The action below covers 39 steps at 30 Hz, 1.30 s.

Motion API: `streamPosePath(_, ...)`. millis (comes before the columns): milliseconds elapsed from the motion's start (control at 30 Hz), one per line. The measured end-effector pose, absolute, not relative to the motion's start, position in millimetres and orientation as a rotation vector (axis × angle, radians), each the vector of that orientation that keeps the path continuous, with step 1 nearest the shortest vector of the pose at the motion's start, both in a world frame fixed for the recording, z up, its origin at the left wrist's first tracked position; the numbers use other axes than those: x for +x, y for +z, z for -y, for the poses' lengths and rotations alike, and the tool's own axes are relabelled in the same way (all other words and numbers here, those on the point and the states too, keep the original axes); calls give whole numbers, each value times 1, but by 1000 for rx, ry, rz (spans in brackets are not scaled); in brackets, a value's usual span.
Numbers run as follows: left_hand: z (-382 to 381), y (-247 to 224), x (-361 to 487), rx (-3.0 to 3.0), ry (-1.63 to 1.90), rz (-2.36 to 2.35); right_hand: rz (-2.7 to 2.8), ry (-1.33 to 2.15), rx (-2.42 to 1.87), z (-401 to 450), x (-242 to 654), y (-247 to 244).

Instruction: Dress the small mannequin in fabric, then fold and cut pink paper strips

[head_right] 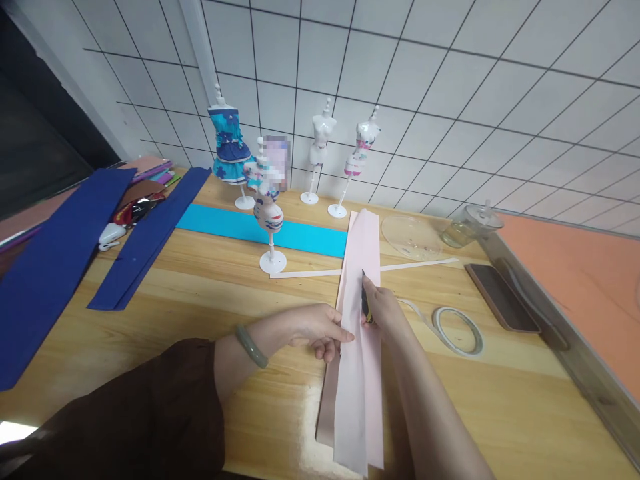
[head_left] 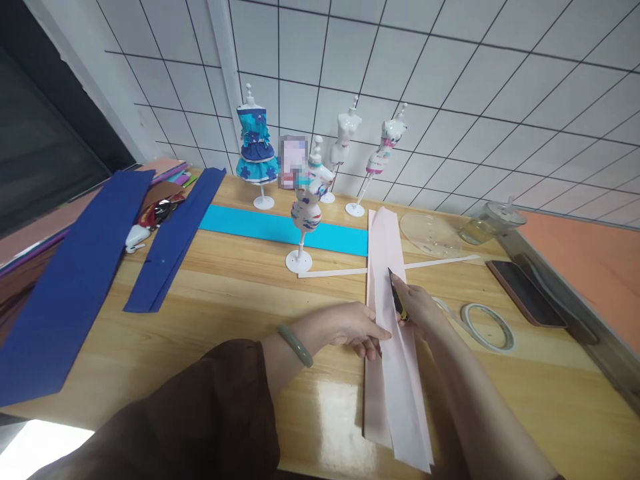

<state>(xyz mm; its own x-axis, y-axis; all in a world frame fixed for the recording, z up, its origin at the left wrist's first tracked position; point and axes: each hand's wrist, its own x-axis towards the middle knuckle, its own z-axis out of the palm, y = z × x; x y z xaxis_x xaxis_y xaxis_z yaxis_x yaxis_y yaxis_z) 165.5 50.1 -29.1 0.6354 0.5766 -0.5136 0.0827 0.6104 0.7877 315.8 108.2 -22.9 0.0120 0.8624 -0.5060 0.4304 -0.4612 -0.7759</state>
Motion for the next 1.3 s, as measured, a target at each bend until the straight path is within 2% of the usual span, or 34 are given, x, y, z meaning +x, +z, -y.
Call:
streamPosePath(833,-48,-18,163,863,310,-857,1311,1460,-1903,-131,312,-19)
streamPosePath(1300,-50,-29,165,823,343,-821,1282,1451,-1911,-132,309,-20)
